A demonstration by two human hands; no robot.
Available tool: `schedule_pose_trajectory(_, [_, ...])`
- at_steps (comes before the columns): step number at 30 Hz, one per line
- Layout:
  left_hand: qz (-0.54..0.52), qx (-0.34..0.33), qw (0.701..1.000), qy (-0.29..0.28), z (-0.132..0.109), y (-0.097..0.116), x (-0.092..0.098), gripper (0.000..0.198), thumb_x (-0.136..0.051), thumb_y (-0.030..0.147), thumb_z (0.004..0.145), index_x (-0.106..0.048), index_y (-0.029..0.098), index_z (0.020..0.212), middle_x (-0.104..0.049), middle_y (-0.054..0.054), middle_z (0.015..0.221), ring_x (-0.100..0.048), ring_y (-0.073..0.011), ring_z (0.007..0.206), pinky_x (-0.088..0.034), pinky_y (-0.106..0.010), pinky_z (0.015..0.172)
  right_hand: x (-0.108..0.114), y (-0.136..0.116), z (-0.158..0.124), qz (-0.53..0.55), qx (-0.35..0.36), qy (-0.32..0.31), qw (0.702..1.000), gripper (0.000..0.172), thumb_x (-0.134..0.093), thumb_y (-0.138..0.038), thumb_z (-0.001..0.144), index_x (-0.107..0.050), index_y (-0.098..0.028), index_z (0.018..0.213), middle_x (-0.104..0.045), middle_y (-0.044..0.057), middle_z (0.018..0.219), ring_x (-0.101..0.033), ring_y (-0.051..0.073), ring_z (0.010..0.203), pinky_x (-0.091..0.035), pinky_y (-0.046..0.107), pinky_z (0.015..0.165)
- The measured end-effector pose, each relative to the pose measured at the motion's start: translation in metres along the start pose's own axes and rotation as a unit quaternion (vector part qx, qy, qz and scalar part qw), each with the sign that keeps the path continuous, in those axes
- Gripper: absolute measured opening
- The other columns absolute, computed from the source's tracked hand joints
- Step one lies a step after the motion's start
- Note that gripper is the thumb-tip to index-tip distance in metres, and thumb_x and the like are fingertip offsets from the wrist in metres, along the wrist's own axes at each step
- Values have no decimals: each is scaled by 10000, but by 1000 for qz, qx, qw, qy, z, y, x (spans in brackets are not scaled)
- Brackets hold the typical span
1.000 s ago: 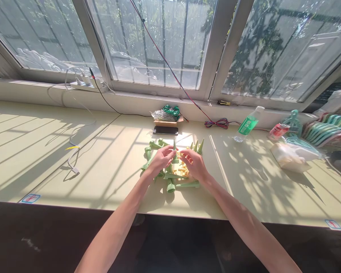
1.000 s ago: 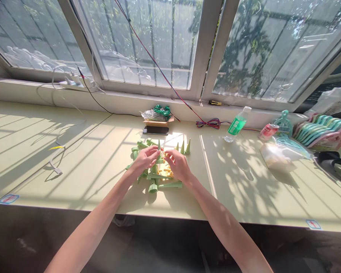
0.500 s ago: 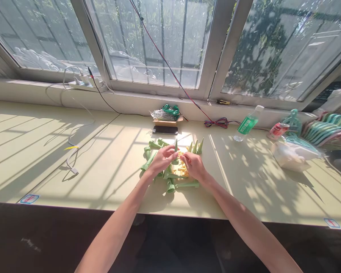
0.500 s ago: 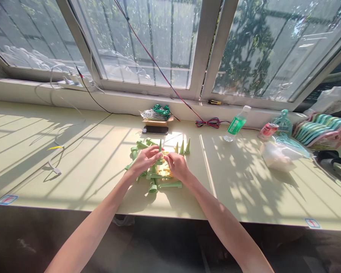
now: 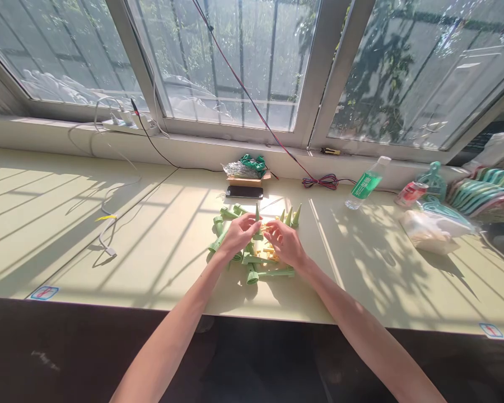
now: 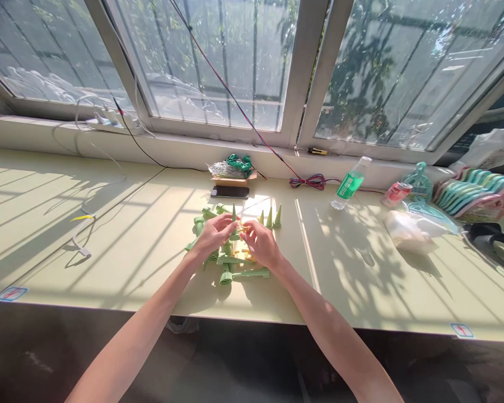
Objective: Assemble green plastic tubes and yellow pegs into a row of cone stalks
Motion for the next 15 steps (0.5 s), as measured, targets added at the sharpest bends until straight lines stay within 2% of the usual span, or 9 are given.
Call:
schedule_pose_trajectory(4, [-34,17,999,11,0,-3,2,366,-679,460,847,-689,171,1071,-644,-21,801,-430,-63,487,-334,-193,413,0,0,0,14,-6,-1,1000,196,-595,-310,939,-629,-188,1089,-682,49,908,-616,141,668,-490,255,576])
schedule_pose_trajectory(8, [-62,30,998,-7,-1,-3,-1,349,-697,439,840,-681,171,1063,-581,10,725,-354,-43,441,-286,-189,385,0,-1,1,6,7,1,1000,175,-575,-311,960,-635,-199,1080,-690,57,965,-622,145,689,-500,262,587])
schedule_pose_trajectory(15, [-78,60,995,-6,-2,-6,-2,393,-705,501,819,-674,178,1040,-536,26,683,-356,-45,419,-263,-187,363,1,-2,-1,-13,35,14,999,197,-535,-346,998,-643,-206,1085,-691,64,991,-622,156,727,-521,275,629])
Point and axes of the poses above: each hand's wrist, its own z-axis towards the middle knuckle, its own x-axis out of the back of the hand, y = z × x, the point moved 9 cm from there along z, towards the middle knuckle
